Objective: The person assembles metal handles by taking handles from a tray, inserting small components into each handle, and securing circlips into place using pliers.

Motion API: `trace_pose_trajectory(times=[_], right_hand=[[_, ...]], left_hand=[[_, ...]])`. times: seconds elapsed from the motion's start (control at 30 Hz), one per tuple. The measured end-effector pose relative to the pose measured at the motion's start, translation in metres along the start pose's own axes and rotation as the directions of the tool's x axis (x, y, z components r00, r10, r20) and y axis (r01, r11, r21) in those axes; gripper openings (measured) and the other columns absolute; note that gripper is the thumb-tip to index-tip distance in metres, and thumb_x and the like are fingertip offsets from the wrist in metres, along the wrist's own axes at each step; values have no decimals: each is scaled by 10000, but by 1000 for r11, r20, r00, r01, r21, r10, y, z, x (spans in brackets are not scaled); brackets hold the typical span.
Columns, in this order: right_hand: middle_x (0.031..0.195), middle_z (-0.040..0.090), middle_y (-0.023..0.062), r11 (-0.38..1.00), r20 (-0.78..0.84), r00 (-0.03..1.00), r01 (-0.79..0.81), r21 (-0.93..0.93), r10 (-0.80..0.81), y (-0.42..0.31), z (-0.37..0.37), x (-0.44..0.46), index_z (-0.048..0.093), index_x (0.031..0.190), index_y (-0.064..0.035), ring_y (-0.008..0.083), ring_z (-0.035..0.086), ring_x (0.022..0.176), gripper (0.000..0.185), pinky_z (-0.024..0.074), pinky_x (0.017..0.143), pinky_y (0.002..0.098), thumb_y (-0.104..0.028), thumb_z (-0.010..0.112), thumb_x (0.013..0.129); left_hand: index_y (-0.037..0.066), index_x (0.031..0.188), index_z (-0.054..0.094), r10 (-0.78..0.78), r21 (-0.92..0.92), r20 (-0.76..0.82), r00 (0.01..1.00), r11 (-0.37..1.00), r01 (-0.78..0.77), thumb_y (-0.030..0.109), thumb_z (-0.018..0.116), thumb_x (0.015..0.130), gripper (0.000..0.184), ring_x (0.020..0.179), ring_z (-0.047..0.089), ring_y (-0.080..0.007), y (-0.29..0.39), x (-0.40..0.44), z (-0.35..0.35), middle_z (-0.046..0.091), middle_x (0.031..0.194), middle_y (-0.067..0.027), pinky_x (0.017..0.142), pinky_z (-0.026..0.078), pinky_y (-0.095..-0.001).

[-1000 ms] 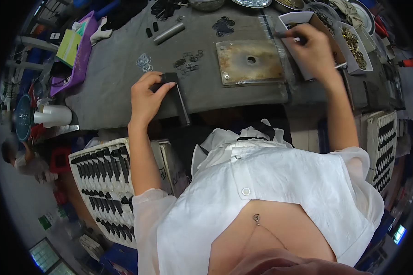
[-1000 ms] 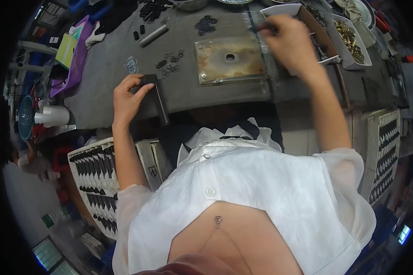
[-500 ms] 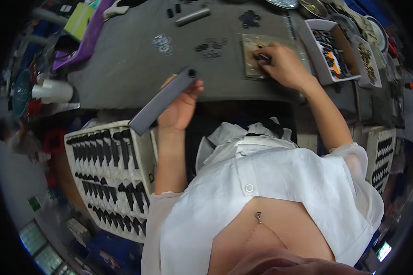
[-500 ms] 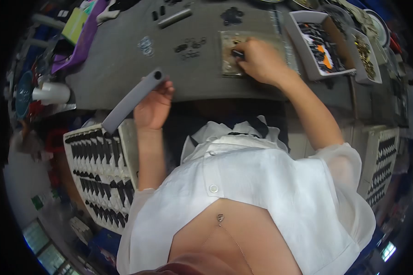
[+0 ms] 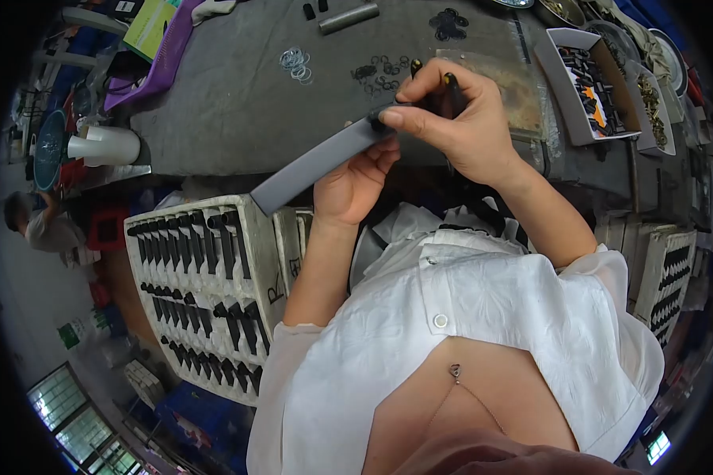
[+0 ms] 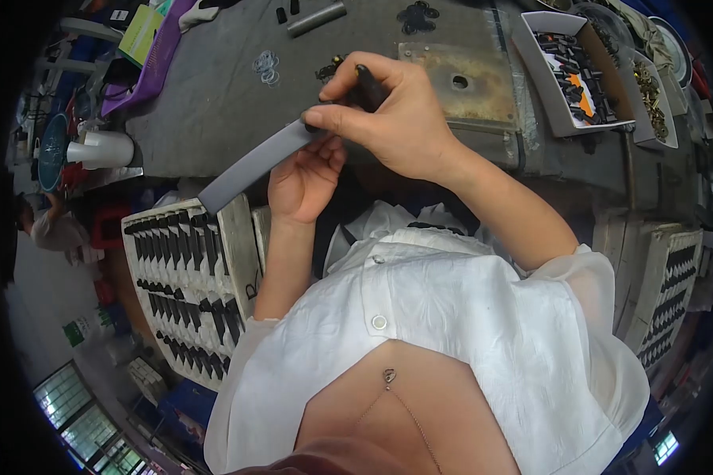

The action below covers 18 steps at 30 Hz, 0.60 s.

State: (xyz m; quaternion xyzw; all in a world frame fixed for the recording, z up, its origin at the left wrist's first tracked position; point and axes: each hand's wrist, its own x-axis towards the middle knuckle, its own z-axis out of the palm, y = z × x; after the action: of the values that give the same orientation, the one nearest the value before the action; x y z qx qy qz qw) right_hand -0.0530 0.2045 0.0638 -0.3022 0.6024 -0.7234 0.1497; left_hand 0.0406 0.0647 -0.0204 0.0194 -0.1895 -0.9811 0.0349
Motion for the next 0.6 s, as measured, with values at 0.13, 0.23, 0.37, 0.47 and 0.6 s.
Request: trace_pose_trajectory(times=[0.13,0.23,0.37,0.47,0.6], right_hand=[[742,625,17,995,18,1000,22,-99,-20,8,-1,-7,601,779,-1,54,554,682,175,459,617,207,-84,749,738],[718,631,17,991,12,1000,23,-130,-21,10,-1,-7,621,760,-3,55,553,668,165,450,603,208,-112,745,752],[660,630,25,975,-86,985,-162,-153,150,14,4,-4,650,728,8,58,547,640,191,436,579,215,-158,732,776],[603,598,13,958,-138,960,-262,-118,246,29,11,0,660,762,21,61,528,588,217,418,529,220,-183,729,783],[633,566,8,854,-59,852,-519,36,520,40,20,6,659,849,7,64,489,547,240,376,467,207,-232,677,832]], left_hand=[[16,1032,614,87,118,-70,994,990,-78,256,520,926,279,881,654,-234,1,4,4,661,978,-131,789,543,-335],[3,976,629,141,198,-56,988,972,-127,198,540,920,221,847,660,-220,7,6,5,665,954,-134,771,547,-320],[-7,963,637,233,557,-115,966,820,-132,80,593,878,129,815,647,-200,29,2,5,666,921,-106,799,517,-276],[-30,867,672,418,743,-24,908,616,-263,33,664,821,79,787,624,-128,35,4,3,656,890,-88,695,527,-240],[-31,854,688,516,912,11,857,346,-220,-10,712,765,95,771,591,-109,50,4,0,650,871,-64,706,472,-222]])
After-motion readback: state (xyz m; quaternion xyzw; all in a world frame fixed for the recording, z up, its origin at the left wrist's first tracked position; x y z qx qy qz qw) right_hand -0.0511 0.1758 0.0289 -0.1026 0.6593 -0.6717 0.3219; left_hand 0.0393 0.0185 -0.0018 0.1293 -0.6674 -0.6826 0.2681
